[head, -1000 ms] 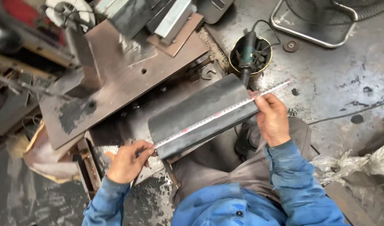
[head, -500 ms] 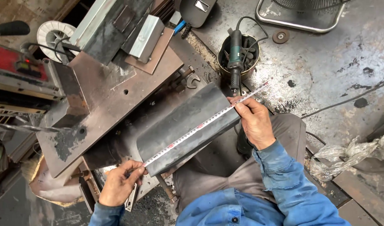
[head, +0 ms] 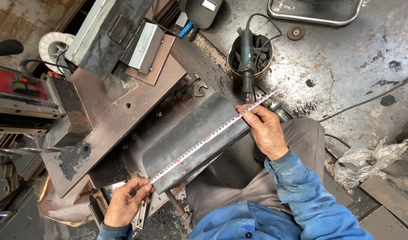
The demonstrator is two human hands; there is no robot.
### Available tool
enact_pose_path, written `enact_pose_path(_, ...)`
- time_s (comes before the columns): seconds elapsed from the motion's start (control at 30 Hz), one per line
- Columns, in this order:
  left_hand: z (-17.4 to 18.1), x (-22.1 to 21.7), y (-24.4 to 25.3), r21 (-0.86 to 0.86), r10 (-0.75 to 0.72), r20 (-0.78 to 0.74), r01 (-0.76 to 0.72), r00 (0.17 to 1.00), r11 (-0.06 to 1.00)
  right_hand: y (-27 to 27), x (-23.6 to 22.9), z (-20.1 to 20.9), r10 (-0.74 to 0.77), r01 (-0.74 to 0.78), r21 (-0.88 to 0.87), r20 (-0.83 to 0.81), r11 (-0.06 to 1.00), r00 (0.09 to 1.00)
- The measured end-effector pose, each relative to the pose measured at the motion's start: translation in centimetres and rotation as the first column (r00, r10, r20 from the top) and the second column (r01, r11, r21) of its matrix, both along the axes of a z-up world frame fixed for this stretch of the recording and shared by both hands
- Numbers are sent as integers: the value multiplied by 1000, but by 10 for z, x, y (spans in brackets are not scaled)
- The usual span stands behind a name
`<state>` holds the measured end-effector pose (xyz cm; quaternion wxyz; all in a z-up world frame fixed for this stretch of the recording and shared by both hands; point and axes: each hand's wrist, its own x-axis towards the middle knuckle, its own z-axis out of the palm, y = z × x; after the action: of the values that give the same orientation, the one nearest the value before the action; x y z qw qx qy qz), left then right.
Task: The recorder is measuring the length and curvature of a black rubber or plastic component using a tape measure and a square ruler.
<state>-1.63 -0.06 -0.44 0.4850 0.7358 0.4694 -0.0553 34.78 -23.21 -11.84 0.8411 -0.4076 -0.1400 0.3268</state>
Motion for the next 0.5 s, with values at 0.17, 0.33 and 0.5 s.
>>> enact_pose_path(0.17, 0, 0, 0, -8, 12, -8, -12, 1000, 1000, 1, 0, 0, -2, 1, -19, -14, 1000, 1000)
enact_pose_path(0.33, 5, 4, -2, -17, 13, -20, -13, 1000, 1000, 1, 0, 4, 3, -4, -38, -9, 999, 1000)
enact_pose_path(0.5, 8, 6, -2, -3, 6, -28, -6, 1000, 1000, 0, -1, 2, -1, 1, -21, -7, 1000, 1000)
